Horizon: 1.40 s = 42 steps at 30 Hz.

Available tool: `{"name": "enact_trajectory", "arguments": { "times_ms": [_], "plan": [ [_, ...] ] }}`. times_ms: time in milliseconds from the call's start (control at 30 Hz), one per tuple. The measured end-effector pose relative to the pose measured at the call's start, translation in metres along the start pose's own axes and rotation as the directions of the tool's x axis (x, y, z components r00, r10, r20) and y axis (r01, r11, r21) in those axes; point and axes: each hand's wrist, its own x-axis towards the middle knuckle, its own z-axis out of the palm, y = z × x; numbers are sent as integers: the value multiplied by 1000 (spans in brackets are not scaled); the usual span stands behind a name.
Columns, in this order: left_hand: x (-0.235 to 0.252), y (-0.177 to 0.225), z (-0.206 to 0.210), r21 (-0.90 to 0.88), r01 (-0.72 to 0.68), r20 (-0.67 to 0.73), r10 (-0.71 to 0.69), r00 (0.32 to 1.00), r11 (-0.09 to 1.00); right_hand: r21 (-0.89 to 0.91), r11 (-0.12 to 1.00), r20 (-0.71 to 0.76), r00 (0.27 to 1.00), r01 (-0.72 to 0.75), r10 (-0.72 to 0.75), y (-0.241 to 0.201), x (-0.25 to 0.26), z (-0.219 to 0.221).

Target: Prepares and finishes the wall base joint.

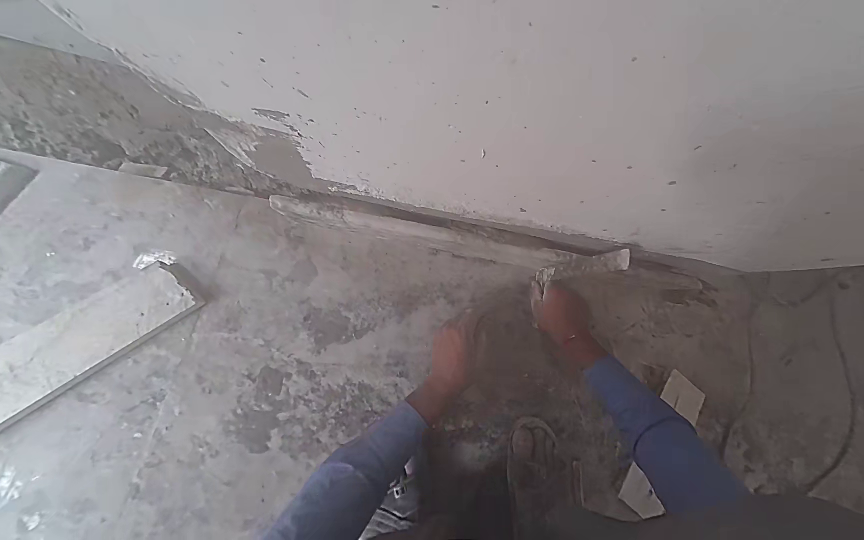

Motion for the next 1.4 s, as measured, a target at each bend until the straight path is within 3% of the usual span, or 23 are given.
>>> {"name": "enact_trajectory", "arguments": {
  "times_ms": [167, 333, 467, 667, 800, 933, 1067, 1167, 1400],
  "plan": [
    [29, -6, -9, -68, -21, -114, 13, 993, 997, -10, 999, -4, 999, -41, 41, -6, 4, -2],
    [47, -16, -8, -6, -88, -200, 85, 976, 996, -34, 996, 10, 997, -82, 82, -10, 3, -3],
    [64, -25, -11, 110, -241, -352, 265, 898, 964, -54, 994, 29, 995, -95, 97, -13, 3, -5],
    [77, -37, -13, 136, -266, -462, 299, 835, 954, -73, 991, 18, 993, -113, 114, -13, 3, -3],
    [83, -56, -42, 68, -123, -620, 139, 772, 990, -61, 993, 19, 994, -103, 105, -12, 2, -3],
    [84, -103, -87, 13, 9, -760, 4, 650, 1000, -44, 996, -13, 997, -78, 78, -9, 0, 1],
    [89, -148, -123, -67, 166, -741, -161, 652, 984, -94, 993, 22, 997, -69, 71, -10, -11, 3],
    [91, -158, -129, -67, 166, -714, -164, 680, 984, -130, 990, -13, 998, -60, 59, -10, -19, 11],
    [95, -165, -125, -37, 113, -770, -100, 630, 993, -157, 982, 8, 995, -101, 104, -14, -9, 9]
  ]
}}
